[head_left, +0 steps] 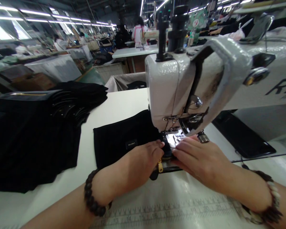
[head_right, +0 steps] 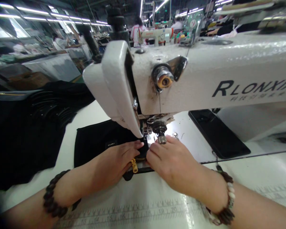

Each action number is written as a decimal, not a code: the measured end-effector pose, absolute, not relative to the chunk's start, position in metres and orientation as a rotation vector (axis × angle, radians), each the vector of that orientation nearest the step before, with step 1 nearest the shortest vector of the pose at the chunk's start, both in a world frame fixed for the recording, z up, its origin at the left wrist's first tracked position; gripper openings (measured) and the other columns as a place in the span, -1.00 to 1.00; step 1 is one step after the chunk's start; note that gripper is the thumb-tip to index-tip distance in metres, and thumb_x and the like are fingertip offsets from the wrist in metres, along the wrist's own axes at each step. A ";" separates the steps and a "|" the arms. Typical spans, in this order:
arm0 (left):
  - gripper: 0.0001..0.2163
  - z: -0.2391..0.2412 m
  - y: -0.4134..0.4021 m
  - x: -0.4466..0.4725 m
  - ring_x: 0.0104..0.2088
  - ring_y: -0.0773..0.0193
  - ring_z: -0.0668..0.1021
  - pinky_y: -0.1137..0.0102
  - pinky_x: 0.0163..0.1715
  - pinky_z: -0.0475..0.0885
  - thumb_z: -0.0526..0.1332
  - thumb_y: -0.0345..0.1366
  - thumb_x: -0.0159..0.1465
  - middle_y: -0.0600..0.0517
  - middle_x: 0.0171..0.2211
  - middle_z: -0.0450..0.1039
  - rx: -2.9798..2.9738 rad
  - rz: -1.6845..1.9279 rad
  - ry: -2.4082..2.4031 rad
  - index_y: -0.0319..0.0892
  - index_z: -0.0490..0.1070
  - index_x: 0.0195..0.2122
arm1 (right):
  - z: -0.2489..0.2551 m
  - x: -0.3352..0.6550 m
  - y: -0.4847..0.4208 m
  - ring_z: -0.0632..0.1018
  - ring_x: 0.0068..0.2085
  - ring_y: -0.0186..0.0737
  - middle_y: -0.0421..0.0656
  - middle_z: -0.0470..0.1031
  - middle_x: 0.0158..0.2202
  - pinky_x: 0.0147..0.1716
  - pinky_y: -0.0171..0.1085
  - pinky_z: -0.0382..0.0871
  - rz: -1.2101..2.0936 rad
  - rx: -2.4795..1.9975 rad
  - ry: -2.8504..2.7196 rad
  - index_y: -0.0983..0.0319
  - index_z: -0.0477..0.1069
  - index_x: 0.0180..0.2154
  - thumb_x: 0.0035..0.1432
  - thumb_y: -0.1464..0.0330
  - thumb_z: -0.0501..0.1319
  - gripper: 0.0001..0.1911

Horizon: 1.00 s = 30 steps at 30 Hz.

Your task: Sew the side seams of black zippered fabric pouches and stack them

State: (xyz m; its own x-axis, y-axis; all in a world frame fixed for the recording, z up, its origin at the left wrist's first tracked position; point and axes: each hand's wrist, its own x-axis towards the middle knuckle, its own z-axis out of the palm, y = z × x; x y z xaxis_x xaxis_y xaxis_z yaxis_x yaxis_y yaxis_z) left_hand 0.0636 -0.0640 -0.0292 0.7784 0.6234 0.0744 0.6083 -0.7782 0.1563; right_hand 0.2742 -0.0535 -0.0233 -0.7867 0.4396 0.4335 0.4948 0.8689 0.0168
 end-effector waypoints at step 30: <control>-0.72 -0.034 -0.072 0.058 0.02 0.25 0.37 0.38 0.08 0.17 0.06 -0.45 0.21 -0.05 -0.02 0.37 3.237 0.054 0.824 -0.32 0.29 -0.04 | -0.028 0.282 -0.059 0.42 -0.46 -0.16 -0.16 0.44 -0.47 -0.48 -0.20 0.24 0.019 -0.828 -2.813 0.34 0.39 -0.19 0.04 0.39 0.25 -0.74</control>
State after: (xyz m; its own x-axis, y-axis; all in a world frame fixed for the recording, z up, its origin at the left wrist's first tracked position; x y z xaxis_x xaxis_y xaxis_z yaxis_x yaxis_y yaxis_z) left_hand 0.0583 -0.0715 -0.0339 0.8789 0.4702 0.0798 0.4766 -0.8597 -0.1835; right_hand 0.2821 -0.0592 -0.0278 -0.8207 0.5369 0.1955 0.5342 0.8424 -0.0709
